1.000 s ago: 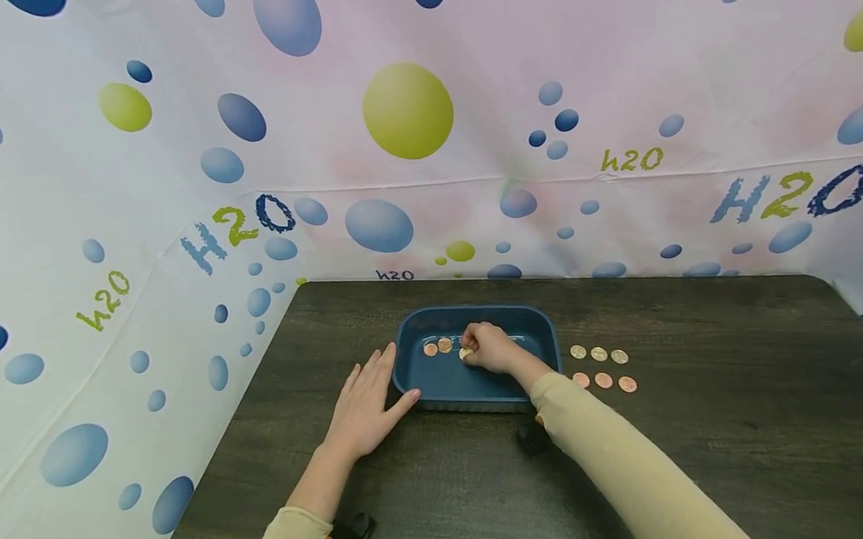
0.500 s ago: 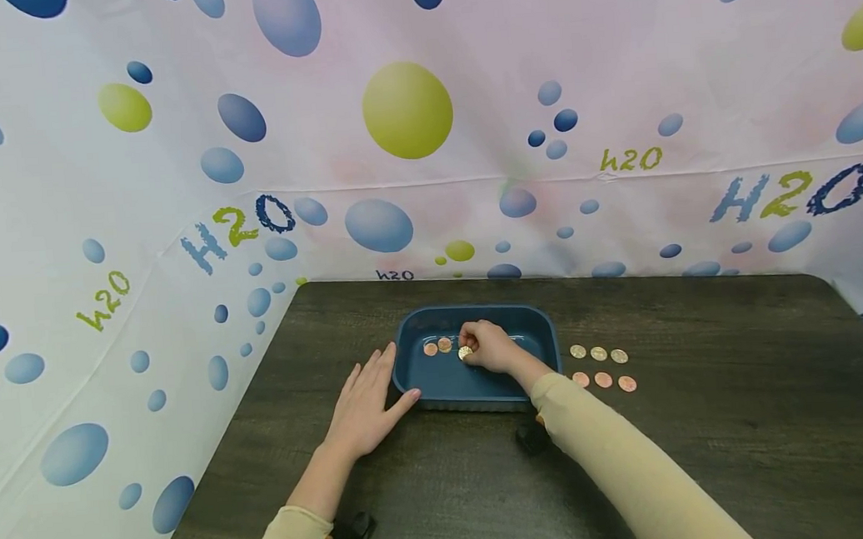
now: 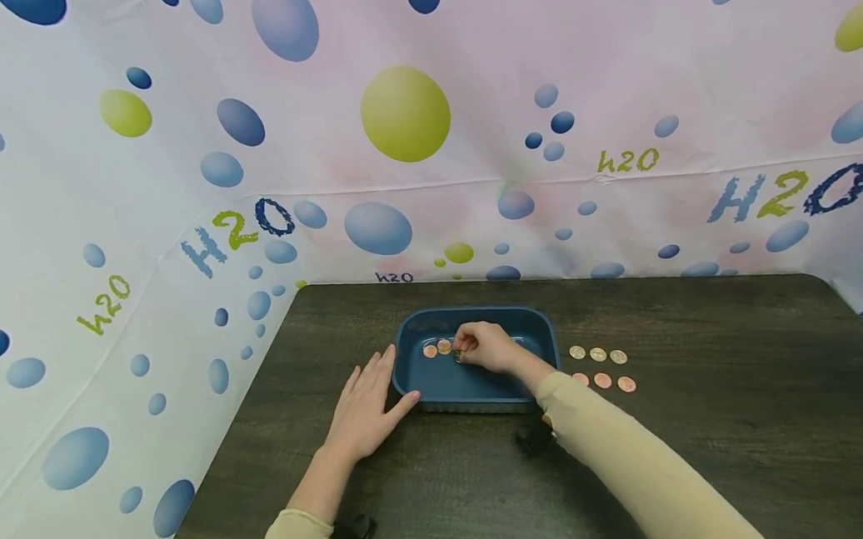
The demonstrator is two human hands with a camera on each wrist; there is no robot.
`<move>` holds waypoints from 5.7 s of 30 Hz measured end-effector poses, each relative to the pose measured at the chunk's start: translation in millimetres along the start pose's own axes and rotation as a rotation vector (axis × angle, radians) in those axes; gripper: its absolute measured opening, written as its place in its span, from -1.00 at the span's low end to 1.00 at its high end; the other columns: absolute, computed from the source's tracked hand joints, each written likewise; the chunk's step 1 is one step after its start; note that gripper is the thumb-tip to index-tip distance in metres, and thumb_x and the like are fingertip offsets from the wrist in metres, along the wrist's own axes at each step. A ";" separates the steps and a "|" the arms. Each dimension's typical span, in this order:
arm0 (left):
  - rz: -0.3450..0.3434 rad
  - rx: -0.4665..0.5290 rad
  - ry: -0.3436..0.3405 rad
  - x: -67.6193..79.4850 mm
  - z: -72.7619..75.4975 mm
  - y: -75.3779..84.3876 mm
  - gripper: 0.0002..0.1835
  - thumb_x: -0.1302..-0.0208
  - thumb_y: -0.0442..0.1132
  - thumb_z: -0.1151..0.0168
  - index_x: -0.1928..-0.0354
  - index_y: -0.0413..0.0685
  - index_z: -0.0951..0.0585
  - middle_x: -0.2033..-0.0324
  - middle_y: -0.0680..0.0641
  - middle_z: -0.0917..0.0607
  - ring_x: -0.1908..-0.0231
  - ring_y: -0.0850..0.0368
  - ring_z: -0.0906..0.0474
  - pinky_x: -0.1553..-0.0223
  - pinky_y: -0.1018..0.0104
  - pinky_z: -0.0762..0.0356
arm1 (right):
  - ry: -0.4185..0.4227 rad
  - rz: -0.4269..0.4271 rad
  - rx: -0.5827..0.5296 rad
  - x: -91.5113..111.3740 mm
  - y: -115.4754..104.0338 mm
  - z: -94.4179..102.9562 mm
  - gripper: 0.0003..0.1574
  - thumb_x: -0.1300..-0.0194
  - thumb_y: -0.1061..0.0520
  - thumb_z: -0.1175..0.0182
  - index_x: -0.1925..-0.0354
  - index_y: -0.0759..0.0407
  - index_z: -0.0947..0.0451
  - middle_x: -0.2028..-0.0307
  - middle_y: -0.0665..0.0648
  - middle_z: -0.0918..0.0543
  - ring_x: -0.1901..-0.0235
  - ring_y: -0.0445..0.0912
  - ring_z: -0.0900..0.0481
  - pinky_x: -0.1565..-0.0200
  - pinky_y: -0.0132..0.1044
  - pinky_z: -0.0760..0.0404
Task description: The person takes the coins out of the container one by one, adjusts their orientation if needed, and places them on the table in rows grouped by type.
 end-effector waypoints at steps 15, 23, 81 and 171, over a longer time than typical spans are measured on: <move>-0.015 0.010 0.022 1.2 2.1 1.7 -0.06 -0.29 0.45 0.21 -0.52 0.06 0.07 -0.46 0.01 -0.08 -0.44 0.07 0.07 -0.37 -0.11 0.12 | 0.005 0.049 -0.117 26.7 -14.3 33.3 -0.85 -0.28 0.24 -0.24 0.16 0.22 -0.64 0.35 0.04 -0.65 0.35 -0.11 -0.63 0.26 -0.24 -0.61; -0.033 0.021 0.032 2.7 0.7 1.5 -0.06 -0.30 0.42 0.17 -0.52 0.00 0.03 -0.46 -0.01 -0.08 -0.43 0.02 0.04 -0.37 -0.12 0.12 | 0.050 0.053 -0.184 50.0 -9.9 63.7 -0.78 -0.32 0.20 -0.21 0.07 0.22 -0.63 0.27 0.11 -0.65 0.25 0.01 -0.64 0.22 -0.17 -0.62; -0.025 0.028 0.020 0.5 2.9 -0.3 -0.05 -0.29 0.45 0.24 -0.52 0.00 0.07 -0.46 -0.04 -0.08 -0.44 0.04 0.08 -0.38 -0.12 0.15 | 0.219 -0.285 0.100 168.3 141.9 146.4 -0.71 -0.27 0.20 -0.24 0.10 0.39 -0.61 0.36 0.13 -0.66 0.41 -0.06 -0.59 0.37 -0.19 -0.54; -0.006 0.023 -0.004 -1.1 -2.7 -2.1 -0.04 -0.27 0.48 0.27 -0.52 0.04 0.09 -0.46 0.04 -0.03 -0.44 0.09 0.10 -0.38 -0.09 0.15 | 0.138 -0.076 -0.215 -5.8 -8.9 3.0 -0.62 -0.28 0.19 -0.26 -0.07 0.22 -0.60 0.09 0.14 -0.67 0.13 -0.05 -0.63 0.16 -0.23 -0.63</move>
Point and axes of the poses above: each hand's wrist, its own x-axis away from the middle knuckle, its own z-axis out of the back of the hand, y = z × x, the point moved 5 cm from there along -x, towards the middle knuckle
